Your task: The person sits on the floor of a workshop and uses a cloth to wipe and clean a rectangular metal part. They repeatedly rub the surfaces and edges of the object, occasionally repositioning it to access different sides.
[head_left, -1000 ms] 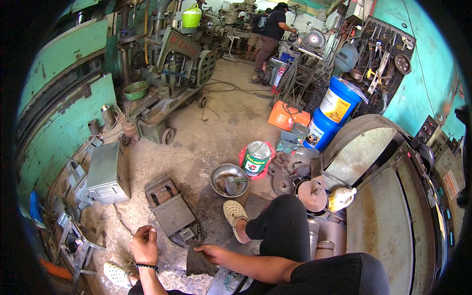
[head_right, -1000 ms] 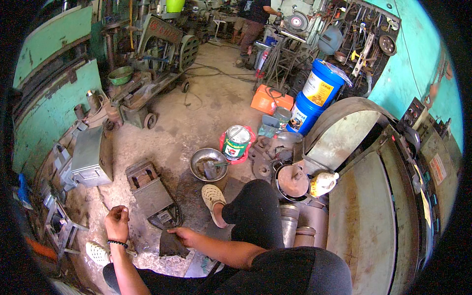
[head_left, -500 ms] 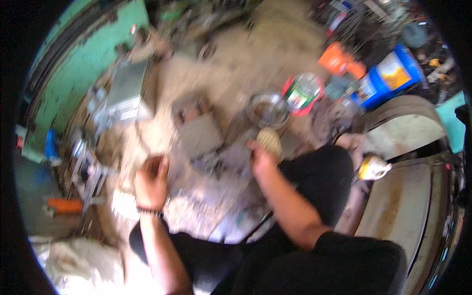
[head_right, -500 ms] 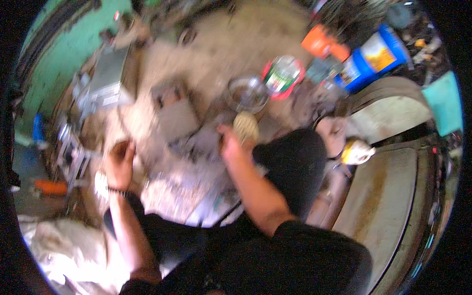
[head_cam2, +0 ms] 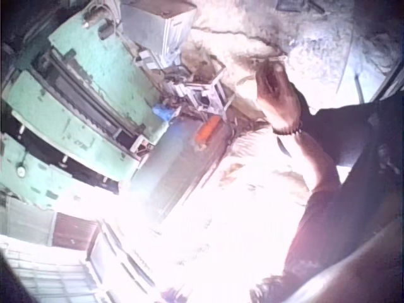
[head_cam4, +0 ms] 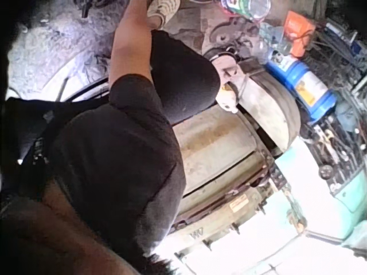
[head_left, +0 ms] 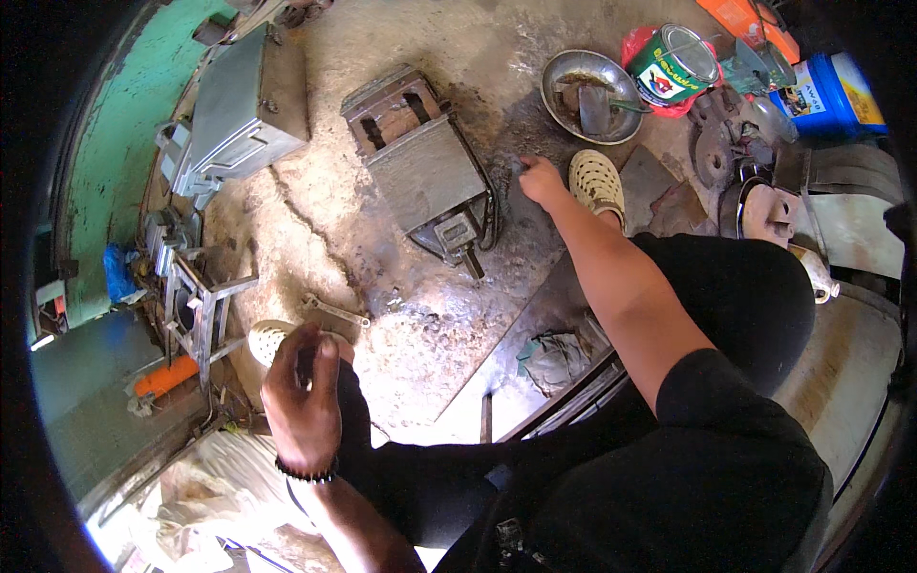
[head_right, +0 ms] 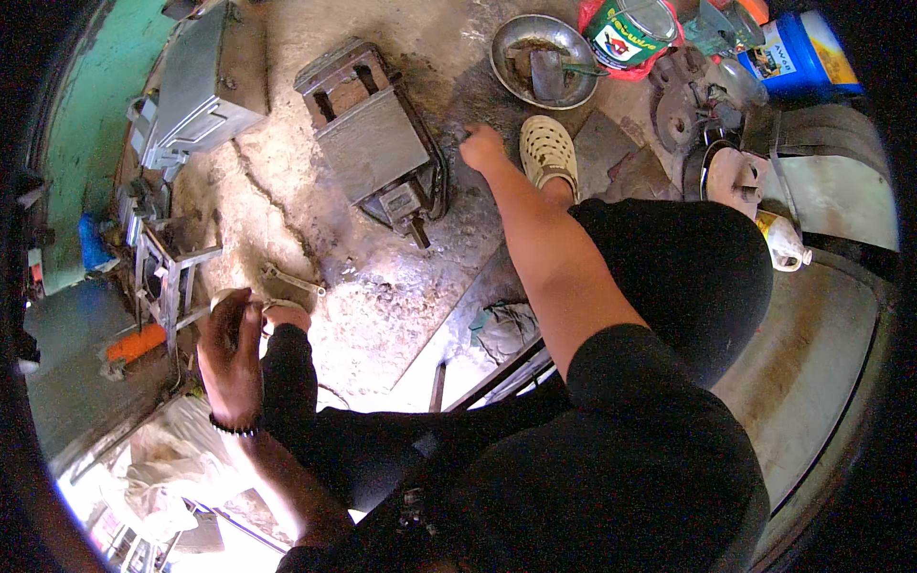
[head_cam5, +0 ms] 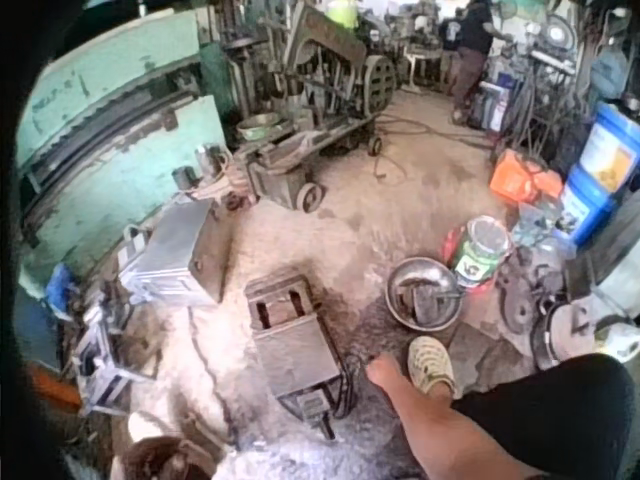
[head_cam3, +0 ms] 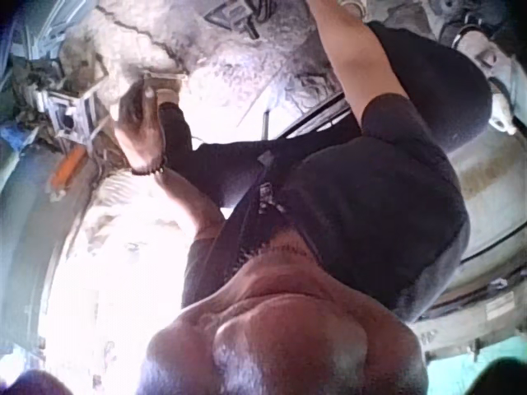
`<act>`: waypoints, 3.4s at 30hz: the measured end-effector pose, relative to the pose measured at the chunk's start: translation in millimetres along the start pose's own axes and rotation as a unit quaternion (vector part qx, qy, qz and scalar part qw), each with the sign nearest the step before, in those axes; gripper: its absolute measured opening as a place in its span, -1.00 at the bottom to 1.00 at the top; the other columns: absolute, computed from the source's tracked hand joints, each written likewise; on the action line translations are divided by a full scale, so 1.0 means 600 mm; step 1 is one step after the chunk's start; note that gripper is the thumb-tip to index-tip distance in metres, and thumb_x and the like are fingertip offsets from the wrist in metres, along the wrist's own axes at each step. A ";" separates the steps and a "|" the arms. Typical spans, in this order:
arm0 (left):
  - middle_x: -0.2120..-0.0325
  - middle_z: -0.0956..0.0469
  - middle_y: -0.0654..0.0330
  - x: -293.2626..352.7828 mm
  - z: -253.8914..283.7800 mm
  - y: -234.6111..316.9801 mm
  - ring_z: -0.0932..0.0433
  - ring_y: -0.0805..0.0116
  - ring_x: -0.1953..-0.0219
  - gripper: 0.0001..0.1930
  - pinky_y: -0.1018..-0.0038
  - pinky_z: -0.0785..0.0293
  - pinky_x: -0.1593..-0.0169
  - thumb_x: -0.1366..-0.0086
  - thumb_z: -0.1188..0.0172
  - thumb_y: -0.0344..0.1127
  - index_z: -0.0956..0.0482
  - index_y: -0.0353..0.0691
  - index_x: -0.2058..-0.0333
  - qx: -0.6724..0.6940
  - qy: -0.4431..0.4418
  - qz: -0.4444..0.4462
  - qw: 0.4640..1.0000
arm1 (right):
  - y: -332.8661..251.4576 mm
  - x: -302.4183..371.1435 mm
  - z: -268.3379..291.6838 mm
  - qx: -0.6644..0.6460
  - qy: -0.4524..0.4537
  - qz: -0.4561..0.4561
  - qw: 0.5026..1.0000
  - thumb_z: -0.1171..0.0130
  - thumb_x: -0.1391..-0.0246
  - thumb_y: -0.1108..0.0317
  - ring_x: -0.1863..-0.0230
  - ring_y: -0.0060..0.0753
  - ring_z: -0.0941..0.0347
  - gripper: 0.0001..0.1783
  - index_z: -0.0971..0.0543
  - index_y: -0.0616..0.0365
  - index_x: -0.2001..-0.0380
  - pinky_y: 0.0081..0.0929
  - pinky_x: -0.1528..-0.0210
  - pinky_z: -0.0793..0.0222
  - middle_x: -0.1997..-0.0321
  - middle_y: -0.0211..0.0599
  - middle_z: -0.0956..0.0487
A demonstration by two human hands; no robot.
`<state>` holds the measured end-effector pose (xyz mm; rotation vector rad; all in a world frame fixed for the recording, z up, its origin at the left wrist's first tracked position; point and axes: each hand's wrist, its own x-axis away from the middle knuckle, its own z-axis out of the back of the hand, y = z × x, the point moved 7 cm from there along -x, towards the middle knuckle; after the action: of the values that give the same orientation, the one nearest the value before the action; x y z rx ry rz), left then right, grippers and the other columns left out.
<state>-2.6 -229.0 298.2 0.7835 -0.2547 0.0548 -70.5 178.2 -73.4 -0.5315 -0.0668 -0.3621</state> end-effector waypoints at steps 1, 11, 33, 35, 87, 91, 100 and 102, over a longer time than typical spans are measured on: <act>0.24 -0.66 -0.05 -0.004 -0.007 0.001 -0.62 0.28 0.15 -0.63 0.40 -0.49 0.00 -0.34 -0.23 -0.27 -0.56 -0.46 0.02 0.010 -0.011 0.005 1.000 | -0.002 -0.030 -0.006 -0.002 -0.023 -0.006 1.000 -0.14 0.05 0.25 0.07 0.07 -0.58 -0.58 -0.63 0.18 0.11 -0.15 -0.03 -0.47 0.15 0.03 -0.65; 0.25 -0.64 -0.06 -0.064 -0.061 -0.017 -0.62 0.19 0.19 -0.62 0.34 -0.53 0.11 -0.25 -0.25 -0.32 -0.55 -0.44 0.02 -0.062 -0.079 0.107 0.989 | -0.131 -0.245 -0.015 -0.027 -0.092 0.013 0.995 -0.07 -0.06 0.36 -0.19 0.00 -0.44 -0.49 -0.55 -0.04 -0.14 -0.20 -0.18 -0.39 -0.16 0.02 -0.52; 0.22 -0.62 0.01 -0.103 -0.078 -0.015 -0.59 0.29 0.20 -0.64 0.40 -0.50 0.11 -0.28 -0.21 -0.34 -0.53 -0.39 -0.02 -0.063 -0.133 0.119 0.982 | -0.123 -0.254 -0.018 0.093 -0.149 0.174 0.969 -0.07 -0.06 0.39 -0.20 0.02 -0.43 -0.52 -0.54 0.04 -0.10 -0.19 -0.22 -0.37 -0.09 -0.01 -0.57; 0.23 -0.62 0.00 -0.105 -0.086 -0.014 -0.59 0.28 0.20 -0.63 0.41 -0.50 0.11 -0.28 -0.21 -0.33 -0.52 -0.41 -0.01 -0.061 -0.137 0.123 0.981 | -0.124 -0.254 -0.047 0.112 -0.140 0.232 0.956 -0.07 -0.07 0.39 -0.24 0.01 -0.39 -0.49 -0.51 0.03 -0.15 -0.17 -0.25 -0.34 -0.14 -0.02 -0.54; 0.18 -0.62 -0.02 -0.125 -0.127 -0.015 -0.62 0.23 0.18 -0.58 0.39 -0.54 0.16 -0.25 -0.25 -0.38 -0.49 -0.37 -0.07 -0.126 -0.194 0.131 0.964 | -0.137 -0.273 0.006 0.055 -0.125 0.185 0.973 -0.06 -0.11 0.48 -0.27 0.04 -0.40 -0.34 -0.38 -0.24 -0.31 -0.17 -0.23 -0.43 -0.40 0.04 -0.29; 0.18 -0.62 -0.02 -0.133 -0.135 -0.006 -0.62 0.23 0.18 -0.57 0.37 -0.54 0.15 -0.26 -0.27 -0.34 -0.49 -0.38 -0.07 -0.132 -0.207 0.092 0.965 | -0.157 -0.260 -0.046 0.129 -0.195 0.247 0.941 -0.02 -0.15 0.48 -0.36 0.02 -0.27 -0.35 -0.37 -0.22 -0.32 -0.20 -0.34 -0.30 -0.42 0.00 -0.24; 0.23 -0.62 -0.06 -0.136 -0.151 -0.003 -0.63 0.12 0.20 -0.56 0.31 -0.54 0.11 -0.22 -0.31 -0.32 -0.50 -0.41 -0.03 -0.127 -0.207 0.095 0.965 | -0.169 -0.275 -0.036 0.212 -0.188 0.372 0.884 0.11 -0.34 0.14 0.07 0.12 -0.57 -0.46 -0.44 0.41 -0.14 -0.09 0.00 -0.53 0.10 0.12 -0.62; 0.25 -0.62 -0.08 -0.139 -0.150 0.000 -0.64 0.07 0.21 -0.56 0.28 -0.54 0.10 -0.19 -0.33 -0.34 -0.51 -0.42 -0.01 -0.123 -0.195 0.091 0.969 | -0.180 -0.269 -0.046 0.300 -0.175 0.405 0.846 0.08 -0.32 0.15 0.14 0.07 -0.61 -0.51 -0.56 0.38 -0.02 -0.10 0.10 -0.57 0.12 0.09 -0.63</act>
<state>-64.9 -161.8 216.2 0.5154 -0.6935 0.0404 -260.6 129.3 -69.9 0.0389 -0.2872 0.5889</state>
